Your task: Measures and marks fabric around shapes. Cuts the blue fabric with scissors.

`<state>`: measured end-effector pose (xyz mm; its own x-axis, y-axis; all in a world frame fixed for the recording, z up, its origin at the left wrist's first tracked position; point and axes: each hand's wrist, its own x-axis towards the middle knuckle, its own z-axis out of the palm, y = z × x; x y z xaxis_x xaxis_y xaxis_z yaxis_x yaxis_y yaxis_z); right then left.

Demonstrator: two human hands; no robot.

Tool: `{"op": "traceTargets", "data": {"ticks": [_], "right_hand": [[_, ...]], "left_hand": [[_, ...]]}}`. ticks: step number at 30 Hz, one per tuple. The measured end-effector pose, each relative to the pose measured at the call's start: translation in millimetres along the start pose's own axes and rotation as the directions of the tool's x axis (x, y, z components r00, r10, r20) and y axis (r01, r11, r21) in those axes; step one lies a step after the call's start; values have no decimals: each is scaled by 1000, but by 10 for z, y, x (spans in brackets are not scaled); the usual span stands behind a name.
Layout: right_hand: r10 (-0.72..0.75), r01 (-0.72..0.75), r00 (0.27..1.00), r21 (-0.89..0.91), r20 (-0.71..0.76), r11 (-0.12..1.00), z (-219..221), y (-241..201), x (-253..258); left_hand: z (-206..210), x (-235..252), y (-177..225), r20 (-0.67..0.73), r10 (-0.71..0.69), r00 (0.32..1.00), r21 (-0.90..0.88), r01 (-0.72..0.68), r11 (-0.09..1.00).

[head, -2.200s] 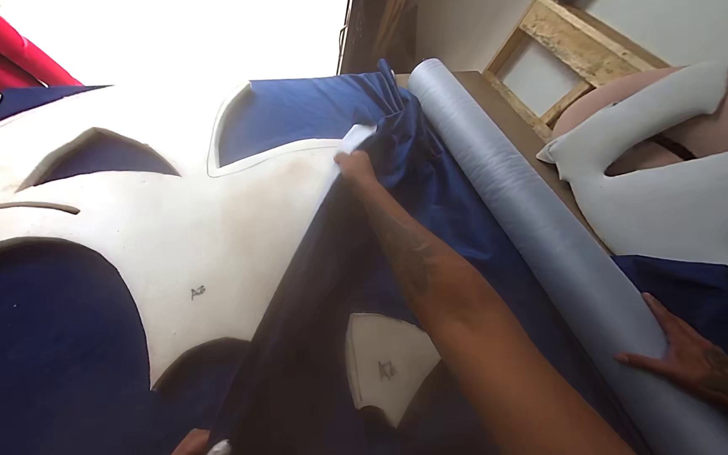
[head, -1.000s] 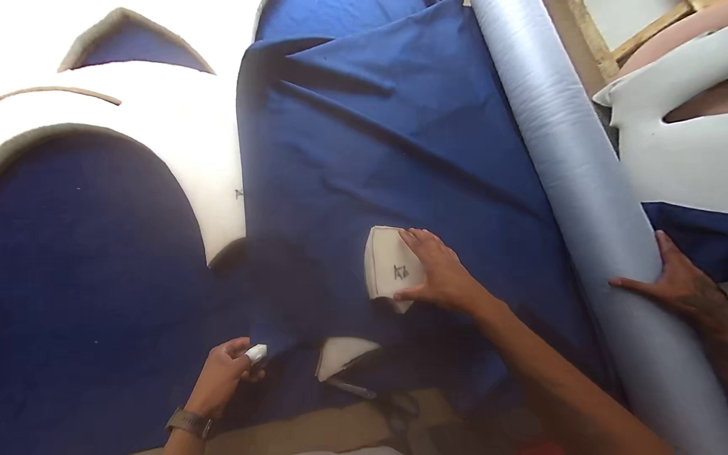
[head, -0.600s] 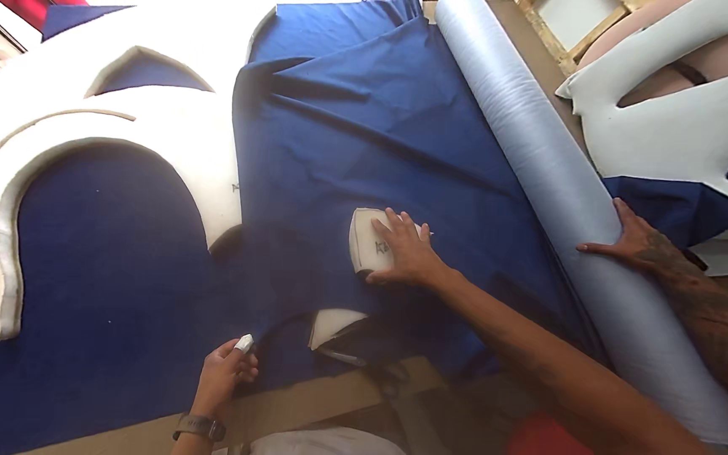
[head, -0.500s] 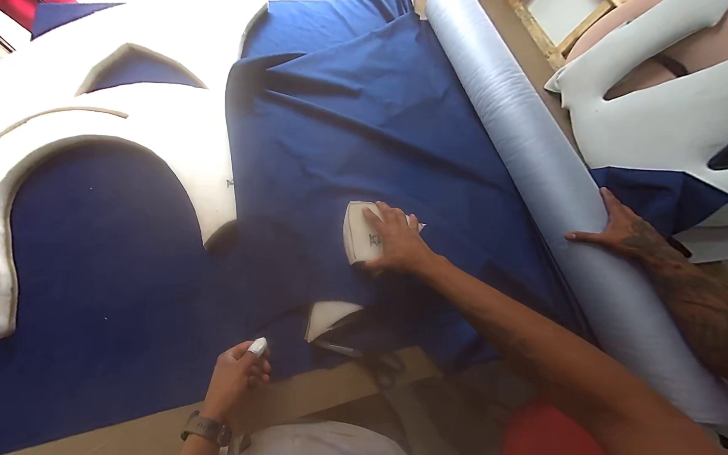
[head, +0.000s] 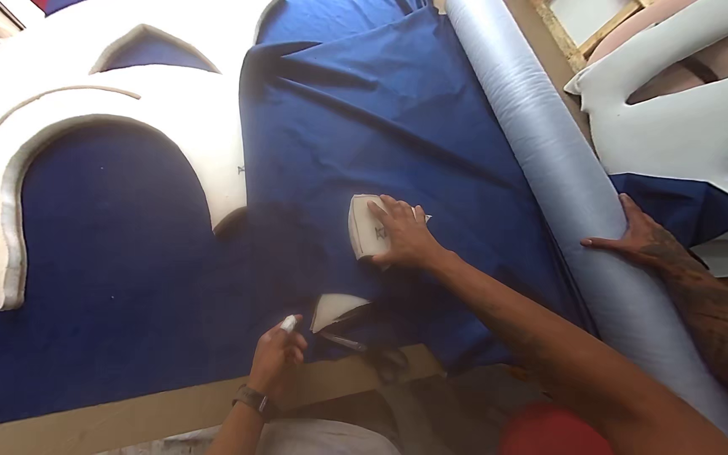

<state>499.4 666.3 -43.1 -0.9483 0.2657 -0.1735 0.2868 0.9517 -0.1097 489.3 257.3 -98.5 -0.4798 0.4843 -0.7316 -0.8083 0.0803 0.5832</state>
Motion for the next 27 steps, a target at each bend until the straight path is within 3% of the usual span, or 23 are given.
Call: {"op": "traceTargets", "data": {"ticks": [3, 6, 7, 9, 11, 15, 17, 20, 24, 27], "right_hand": [[4, -4, 1000, 30, -4, 1000, -112, -64, -107], [1, 24, 991, 184, -134, 983, -295, -498, -836], [-6, 29, 995, 226, -98, 974, -157, -662, -1221], [-19, -16, 989, 238, 147, 971, 292, -813, -1945], [34, -98, 964, 234, 264, 967, 687, -825, -2381], [103, -156, 958, 184, 269, 970, 875, -844, -2452], [122, -185, 926, 148, 358, 971, 773, -837, -2399], [137, -247, 849, 153, 510, 957, 529, -618, -2451], [-98, -448, 613, 447, 784, 774, 76, -32, -2519], [-230, -548, 609, 612, 759, 570, -261, 264, -2369]], "left_hand": [[213, 170, 43, 12, 8, 1000, -147, -6, 989], [401, 328, 78, -21, 44, 999, -273, -48, 961], [446, 335, 80, -36, 52, 998, -300, -61, 952], [536, 362, 94, -45, 72, 996, -316, -83, 945], [589, 390, 100, -70, 69, 995, -265, -85, 961], [694, 493, 167, -160, 21, 987, -36, -27, 999], [759, 534, 232, -218, 12, 976, 82, 6, 997], [792, 557, 253, -258, 23, 966, 116, 7, 993], [762, 489, 196, -260, 9, 965, 43, 2, 999], [778, 474, 200, -245, 0, 969, -31, -8, 999]]}}
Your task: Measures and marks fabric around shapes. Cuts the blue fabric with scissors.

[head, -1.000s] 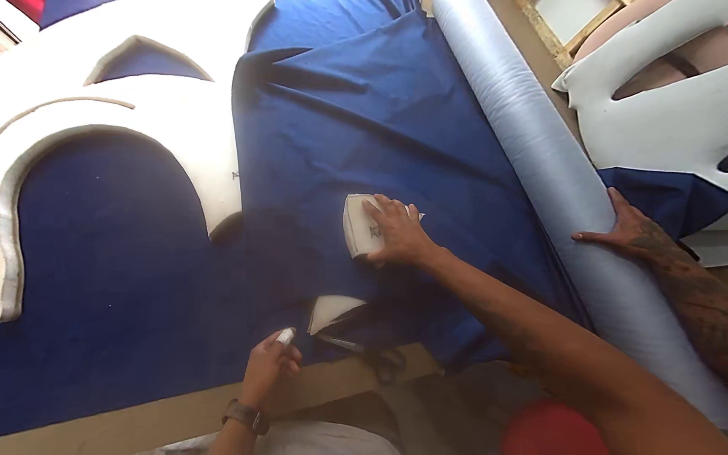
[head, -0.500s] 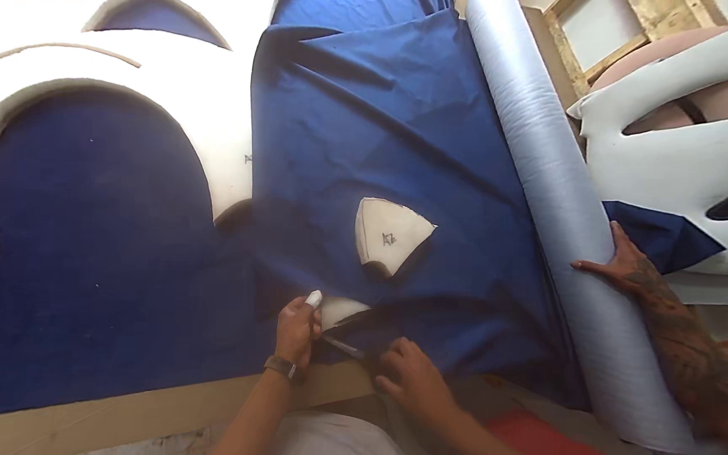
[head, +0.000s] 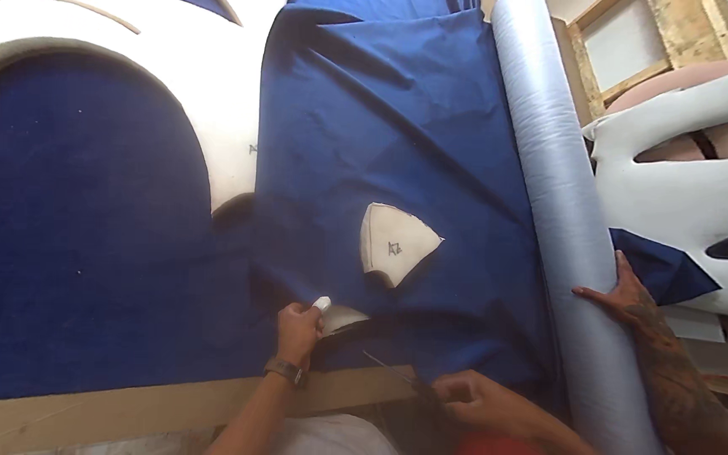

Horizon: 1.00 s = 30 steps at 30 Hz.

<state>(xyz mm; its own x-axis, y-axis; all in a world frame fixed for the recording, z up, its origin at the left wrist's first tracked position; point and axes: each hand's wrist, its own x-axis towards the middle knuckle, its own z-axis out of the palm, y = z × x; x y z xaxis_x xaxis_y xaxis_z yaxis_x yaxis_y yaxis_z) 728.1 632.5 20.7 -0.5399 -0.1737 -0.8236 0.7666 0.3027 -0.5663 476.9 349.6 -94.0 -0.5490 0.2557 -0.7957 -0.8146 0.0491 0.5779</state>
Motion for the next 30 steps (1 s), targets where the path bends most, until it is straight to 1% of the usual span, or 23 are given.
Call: {"op": "traceTargets", "data": {"ticks": [1, 3, 7, 10, 13, 15, 17, 20, 25, 28, 30], "right_hand": [[-39, 39, 999, 24, 11, 999, -113, -119, 2], [-57, 55, 998, 34, 42, 998, -291, -419, 144], [-20, 14, 973, 29, 229, 999, -677, -791, 765], [-17, 15, 946, 11, 324, 1000, -842, -1022, 1164], [-17, 17, 924, 3, 382, 1000, -920, -1241, 1242], [-30, 19, 906, 30, 422, 999, -956, -1231, 1134], [-12, -9, 892, 46, 453, 999, -980, -1105, 1014], [29, -57, 898, 52, 438, 997, -934, -964, 1033], [31, -29, 908, -12, 418, 1000, -855, -1374, 1429], [42, -17, 906, -63, 422, 998, -908, -1410, 1505], [37, -22, 901, -39, 433, 999, -899, -1376, 1507]], "left_hand": [[-5, -8, 5, 3, -4, 1000, -21, 4, 1000], [-22, -29, 13, 13, -12, 1000, -34, 12, 999], [-8, -44, 33, 21, -19, 1000, -60, 21, 998], [-29, -61, 55, 15, -37, 999, -84, 38, 996], [-13, -78, 65, 11, -54, 999, -110, 54, 992], [-3, -95, 72, 11, -48, 999, -134, 49, 990], [-10, -95, 72, 26, -41, 999, -157, 44, 987], [0, -115, 66, 41, -51, 998, -140, 56, 989], [-22, -134, 65, 50, -39, 998, -125, 44, 991], [-42, -127, 30, 58, -31, 998, -146, 40, 988], [-67, -144, 18, 71, -23, 997, -166, 34, 986]]}}
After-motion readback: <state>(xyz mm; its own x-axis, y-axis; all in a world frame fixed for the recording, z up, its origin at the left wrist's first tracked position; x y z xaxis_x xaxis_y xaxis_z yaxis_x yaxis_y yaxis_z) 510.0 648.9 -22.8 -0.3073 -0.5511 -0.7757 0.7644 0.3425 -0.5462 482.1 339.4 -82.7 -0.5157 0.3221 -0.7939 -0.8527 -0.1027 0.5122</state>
